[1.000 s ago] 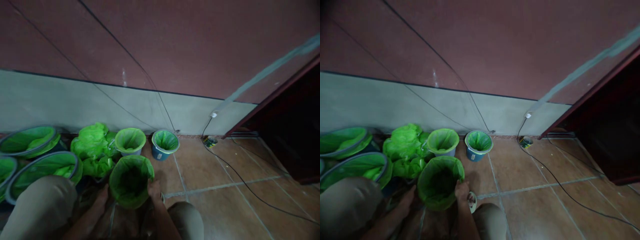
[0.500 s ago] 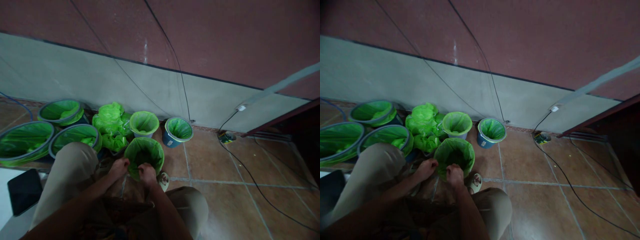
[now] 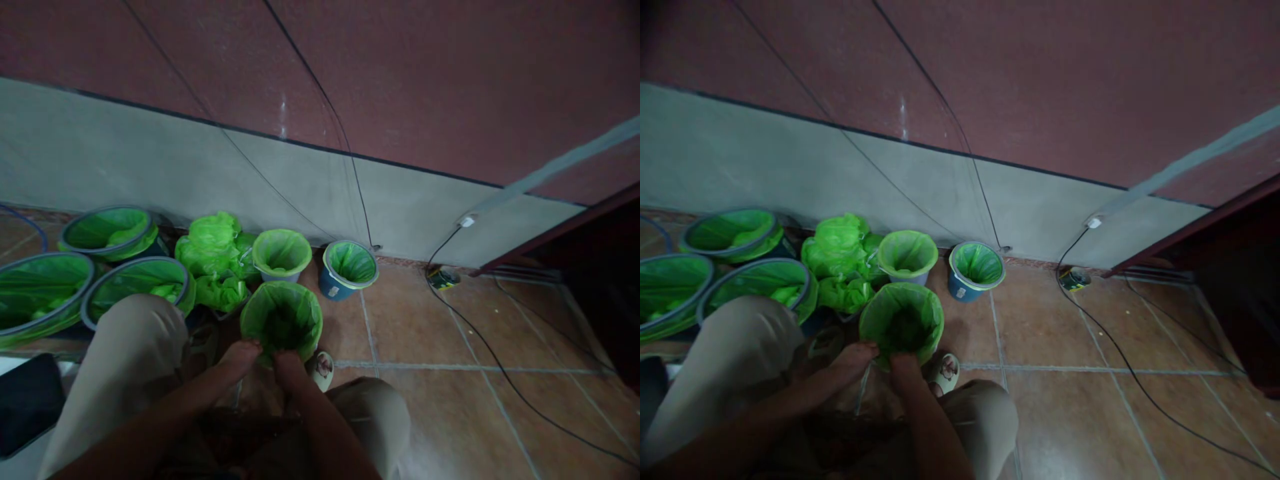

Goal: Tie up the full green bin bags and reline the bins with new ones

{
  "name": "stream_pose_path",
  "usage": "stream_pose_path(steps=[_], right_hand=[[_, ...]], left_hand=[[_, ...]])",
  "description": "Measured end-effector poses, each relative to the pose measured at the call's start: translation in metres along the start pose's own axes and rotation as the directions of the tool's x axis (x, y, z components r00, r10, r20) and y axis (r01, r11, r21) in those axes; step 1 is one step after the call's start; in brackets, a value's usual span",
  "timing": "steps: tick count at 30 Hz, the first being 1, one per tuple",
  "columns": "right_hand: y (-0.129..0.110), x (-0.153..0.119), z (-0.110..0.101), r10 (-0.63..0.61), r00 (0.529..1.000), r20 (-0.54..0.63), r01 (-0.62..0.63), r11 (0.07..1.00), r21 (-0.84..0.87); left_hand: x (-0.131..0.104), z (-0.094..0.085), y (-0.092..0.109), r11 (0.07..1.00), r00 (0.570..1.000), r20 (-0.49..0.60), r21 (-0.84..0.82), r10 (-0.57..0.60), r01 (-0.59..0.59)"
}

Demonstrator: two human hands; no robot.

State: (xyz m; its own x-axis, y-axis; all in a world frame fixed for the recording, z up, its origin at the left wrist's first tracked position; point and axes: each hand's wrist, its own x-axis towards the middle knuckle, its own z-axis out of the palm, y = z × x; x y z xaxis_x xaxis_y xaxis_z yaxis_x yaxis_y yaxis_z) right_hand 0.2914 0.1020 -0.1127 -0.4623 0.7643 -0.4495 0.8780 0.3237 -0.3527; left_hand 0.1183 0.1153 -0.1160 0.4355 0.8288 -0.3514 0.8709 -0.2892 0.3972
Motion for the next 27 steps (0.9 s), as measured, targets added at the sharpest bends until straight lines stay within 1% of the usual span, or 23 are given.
stream_pose_path(steps=[3,5,7,9,10,11,13,14,15,16,17,18,20,21,24,27], right_hand=[[-0.002,0.000,-0.002,0.012,1.000,0.001,-0.012,1.000,-0.020],[-0.003,-0.002,-0.009,0.015,1.000,-0.017,-0.015,1.000,-0.002],[0.000,-0.005,-0.019,0.018,0.997,-0.079,-0.013,0.998,0.063],[0.008,-0.010,-0.034,0.088,0.977,-0.195,-0.052,0.982,0.180],[0.015,-0.013,-0.042,0.166,0.952,-0.256,-0.100,0.963,0.251],[0.023,-0.017,-0.050,0.268,0.917,-0.296,-0.172,0.935,0.312],[0.039,-0.023,-0.063,0.472,0.833,-0.290,-0.357,0.858,0.369],[0.047,-0.026,-0.068,0.542,0.796,-0.269,-0.431,0.820,0.376],[0.052,-0.028,-0.070,0.584,0.775,-0.243,-0.481,0.793,0.374],[0.055,-0.030,-0.070,0.594,0.775,-0.215,-0.500,0.784,0.368],[0.056,-0.031,-0.068,0.573,0.798,-0.188,-0.487,0.796,0.361],[0.055,-0.031,-0.064,0.532,0.831,-0.163,-0.454,0.817,0.355],[0.047,-0.031,-0.054,0.438,0.891,-0.121,-0.376,0.861,0.342],[0.042,-0.030,-0.048,0.400,0.910,-0.105,-0.347,0.877,0.332],[0.031,-0.024,-0.033,0.336,0.937,-0.093,-0.300,0.912,0.279],[0.027,-0.018,-0.025,0.274,0.959,-0.068,-0.258,0.949,0.180]], left_hand=[[0.000,-0.006,0.003,0.998,0.998,0.055,0.056,-0.019,0.016],[-0.003,-0.010,0.005,0.998,0.997,0.069,0.052,-0.028,0.024],[-0.008,-0.014,0.010,0.999,0.998,0.041,0.031,-0.042,0.041],[-0.013,-0.018,0.017,0.997,0.997,-0.008,0.029,-0.071,0.072],[-0.015,-0.020,0.023,0.996,0.996,-0.027,0.033,-0.083,0.084],[-0.016,-0.021,0.029,0.995,0.996,-0.035,0.035,-0.088,0.089],[-0.017,-0.020,0.042,0.996,0.996,-0.018,0.026,-0.084,0.085],[-0.016,-0.017,0.049,0.998,0.998,-0.009,0.017,-0.067,0.067],[-0.015,-0.014,0.055,0.999,0.999,-0.007,0.009,-0.044,0.044],[-0.014,-0.010,0.059,1.000,1.000,-0.010,0.007,-0.027,0.027],[-0.012,-0.006,0.063,1.000,1.000,-0.015,0.010,-0.016,0.016],[-0.011,-0.002,0.064,1.000,1.000,-0.016,0.017,-0.015,0.015],[-0.010,0.004,0.064,0.999,0.999,0.001,0.035,-0.039,0.039],[-0.010,0.007,0.063,0.997,0.998,0.014,0.043,-0.060,0.059],[-0.013,0.010,0.057,0.993,0.994,0.029,0.055,-0.107,0.105],[-0.016,0.011,0.054,0.989,0.990,0.028,0.058,-0.136,0.134]])
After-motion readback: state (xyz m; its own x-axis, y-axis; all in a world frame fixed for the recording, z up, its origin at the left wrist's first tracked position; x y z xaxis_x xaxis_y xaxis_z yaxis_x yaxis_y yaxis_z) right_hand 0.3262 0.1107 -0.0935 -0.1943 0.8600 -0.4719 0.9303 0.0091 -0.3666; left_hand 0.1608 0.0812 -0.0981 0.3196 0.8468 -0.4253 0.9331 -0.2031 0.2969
